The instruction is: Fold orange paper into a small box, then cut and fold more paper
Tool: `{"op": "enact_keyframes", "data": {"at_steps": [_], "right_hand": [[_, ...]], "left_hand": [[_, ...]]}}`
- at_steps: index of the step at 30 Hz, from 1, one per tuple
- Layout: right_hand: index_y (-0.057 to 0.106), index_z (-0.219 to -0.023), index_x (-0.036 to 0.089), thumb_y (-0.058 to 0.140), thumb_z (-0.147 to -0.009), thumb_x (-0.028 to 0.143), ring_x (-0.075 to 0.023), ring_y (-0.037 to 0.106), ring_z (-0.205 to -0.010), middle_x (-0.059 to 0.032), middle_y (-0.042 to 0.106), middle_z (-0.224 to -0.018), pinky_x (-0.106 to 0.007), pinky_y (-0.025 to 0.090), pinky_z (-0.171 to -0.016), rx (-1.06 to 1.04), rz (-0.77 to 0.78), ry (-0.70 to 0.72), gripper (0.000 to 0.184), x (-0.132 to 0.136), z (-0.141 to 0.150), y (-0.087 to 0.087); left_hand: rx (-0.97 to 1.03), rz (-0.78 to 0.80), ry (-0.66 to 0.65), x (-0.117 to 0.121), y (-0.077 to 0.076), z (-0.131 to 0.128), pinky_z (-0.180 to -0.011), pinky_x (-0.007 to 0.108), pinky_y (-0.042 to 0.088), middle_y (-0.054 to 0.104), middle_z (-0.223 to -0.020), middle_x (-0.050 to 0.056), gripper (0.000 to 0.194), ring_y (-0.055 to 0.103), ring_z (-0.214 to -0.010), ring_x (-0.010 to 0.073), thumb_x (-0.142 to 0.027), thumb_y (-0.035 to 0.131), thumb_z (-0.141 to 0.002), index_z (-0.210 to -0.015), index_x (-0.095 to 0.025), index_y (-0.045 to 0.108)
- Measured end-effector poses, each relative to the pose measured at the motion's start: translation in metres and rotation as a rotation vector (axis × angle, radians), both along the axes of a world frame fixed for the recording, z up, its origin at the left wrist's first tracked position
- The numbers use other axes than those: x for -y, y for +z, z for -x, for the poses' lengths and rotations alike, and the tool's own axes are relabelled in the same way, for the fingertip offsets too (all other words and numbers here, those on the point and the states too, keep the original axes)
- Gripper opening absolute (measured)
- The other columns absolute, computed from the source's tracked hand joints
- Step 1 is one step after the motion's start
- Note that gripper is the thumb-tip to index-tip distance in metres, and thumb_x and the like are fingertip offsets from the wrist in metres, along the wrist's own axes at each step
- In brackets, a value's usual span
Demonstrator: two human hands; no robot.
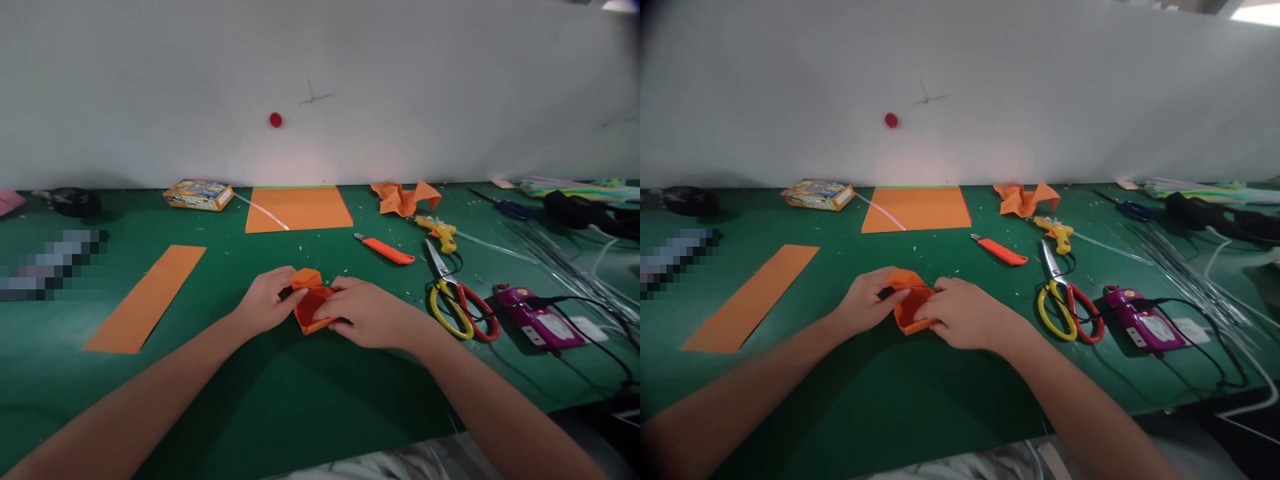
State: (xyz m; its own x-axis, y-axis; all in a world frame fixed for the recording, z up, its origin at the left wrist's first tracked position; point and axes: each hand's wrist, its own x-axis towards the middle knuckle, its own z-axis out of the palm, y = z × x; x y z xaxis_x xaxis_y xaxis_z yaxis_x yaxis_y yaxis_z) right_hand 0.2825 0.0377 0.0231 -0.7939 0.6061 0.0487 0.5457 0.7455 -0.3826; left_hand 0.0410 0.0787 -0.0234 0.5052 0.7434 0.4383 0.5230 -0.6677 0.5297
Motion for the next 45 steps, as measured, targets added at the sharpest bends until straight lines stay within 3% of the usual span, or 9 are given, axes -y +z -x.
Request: {"op": "enact_keyframes", "data": {"at_steps": [5, 14, 17, 19, 24, 28, 33, 39, 45], "right_hand": [[0.073, -0.114, 0.023, 0.061, -0.09, 0.014, -0.024, 0.056, -0.098, -0.0036, 0.077, -0.113, -0.04, 0.045, -0.091, -0.042, -0.003, 0.05, 0.029, 0.0, -0.002, 0.0], [0.073, -0.098, 0.021, 0.062, -0.092, 0.021, -0.0235, 0.059, -0.104, -0.0064, 0.075, -0.108, -0.041, 0.047, -0.097, -0.252, -0.023, 0.04, 0.012, 0.001, -0.007, 0.007], [0.068, -0.085, 0.021, 0.057, -0.096, 0.021, -0.022, 0.061, -0.101, -0.0078, 0.073, -0.102, -0.04, 0.049, -0.093, -0.419, -0.068, -0.08, 0.015, -0.002, -0.006, 0.002], [0.066, -0.09, 0.021, 0.058, -0.096, 0.024, -0.0218, 0.062, -0.099, -0.0081, 0.072, -0.102, -0.038, 0.052, -0.086, -0.499, -0.04, -0.226, 0.011, -0.006, -0.004, -0.004], [0.068, -0.106, 0.022, 0.064, -0.091, 0.028, -0.0207, 0.065, -0.096, -0.0065, 0.072, -0.11, -0.032, 0.054, -0.076, -0.48, 0.203, -0.421, 0.017, -0.014, 0.003, -0.015], [0.071, -0.098, 0.021, 0.061, -0.088, 0.02, -0.0176, 0.068, -0.089, -0.0031, 0.075, -0.102, -0.029, 0.053, -0.074, -0.548, 0.302, -0.429, 0.014, -0.015, 0.01, -0.016], [0.074, -0.091, 0.021, 0.062, -0.083, 0.013, -0.0167, 0.068, -0.088, -0.0019, 0.075, -0.096, -0.027, 0.052, -0.075, -0.628, 0.271, -0.427, 0.016, -0.016, 0.013, -0.021], [0.074, -0.086, 0.023, 0.056, -0.078, 0.004, -0.015, 0.069, -0.088, 0.0001, 0.075, -0.093, -0.026, 0.052, -0.077, -0.672, 0.213, -0.386, 0.028, -0.015, 0.012, -0.024], [0.073, -0.084, 0.023, 0.055, -0.077, 0.001, -0.0155, 0.069, -0.088, 0.0004, 0.075, -0.093, -0.027, 0.052, -0.078, -0.676, 0.213, -0.377, 0.029, -0.016, 0.011, -0.026]], "left_hand": [[0.0, 0.068, -0.024, -0.001, 0.002, -0.001, -0.075, 0.031, 0.054, 0.073, -0.092, 0.006, 0.024, 0.069, -0.086, 0.021, -0.039, 0.056, -0.096, -0.095, -0.021, 0.072], [0.025, 0.066, -0.029, 0.0, 0.002, -0.003, -0.074, 0.032, 0.054, 0.074, -0.093, 0.007, 0.02, 0.068, -0.084, 0.0212, -0.034, 0.057, -0.095, -0.092, -0.021, 0.072], [0.015, 0.051, -0.022, 0.001, 0.003, -0.004, -0.072, 0.031, 0.052, 0.072, -0.09, 0.007, 0.018, 0.067, -0.082, 0.0205, -0.031, 0.057, -0.095, -0.09, -0.02, 0.071], [0.024, 0.037, -0.01, 0.002, 0.004, -0.005, -0.069, 0.03, 0.05, 0.07, -0.087, 0.005, 0.017, 0.066, -0.078, 0.0193, -0.032, 0.058, -0.094, -0.091, -0.021, 0.071], [0.065, 0.058, 0.03, 0.006, 0.006, -0.008, -0.053, 0.023, 0.041, 0.062, -0.072, -0.001, 0.011, 0.056, -0.06, 0.0124, -0.03, 0.063, -0.09, -0.083, -0.02, 0.063], [0.12, -0.004, -0.058, 0.005, 0.006, -0.009, -0.056, 0.021, 0.042, 0.061, -0.071, -0.002, 0.015, 0.055, -0.061, 0.0108, -0.025, 0.062, -0.092, -0.078, -0.019, 0.06], [0.179, -0.066, -0.118, 0.005, 0.004, -0.01, -0.059, 0.021, 0.045, 0.066, -0.077, 0.001, 0.009, 0.059, -0.065, 0.0109, -0.019, 0.061, -0.093, -0.085, -0.019, 0.066], [0.256, -0.134, -0.192, 0.004, -0.001, -0.009, -0.057, 0.02, 0.048, 0.068, -0.079, 0.003, 0.022, 0.064, -0.066, 0.0105, -0.005, 0.055, -0.088, -0.08, -0.019, 0.07], [0.256, -0.123, -0.222, 0.004, 0.002, -0.008, -0.059, 0.02, 0.049, 0.068, -0.082, 0.004, 0.027, 0.065, -0.067, 0.0099, -0.004, 0.055, -0.087, -0.089, -0.021, 0.076]]}}
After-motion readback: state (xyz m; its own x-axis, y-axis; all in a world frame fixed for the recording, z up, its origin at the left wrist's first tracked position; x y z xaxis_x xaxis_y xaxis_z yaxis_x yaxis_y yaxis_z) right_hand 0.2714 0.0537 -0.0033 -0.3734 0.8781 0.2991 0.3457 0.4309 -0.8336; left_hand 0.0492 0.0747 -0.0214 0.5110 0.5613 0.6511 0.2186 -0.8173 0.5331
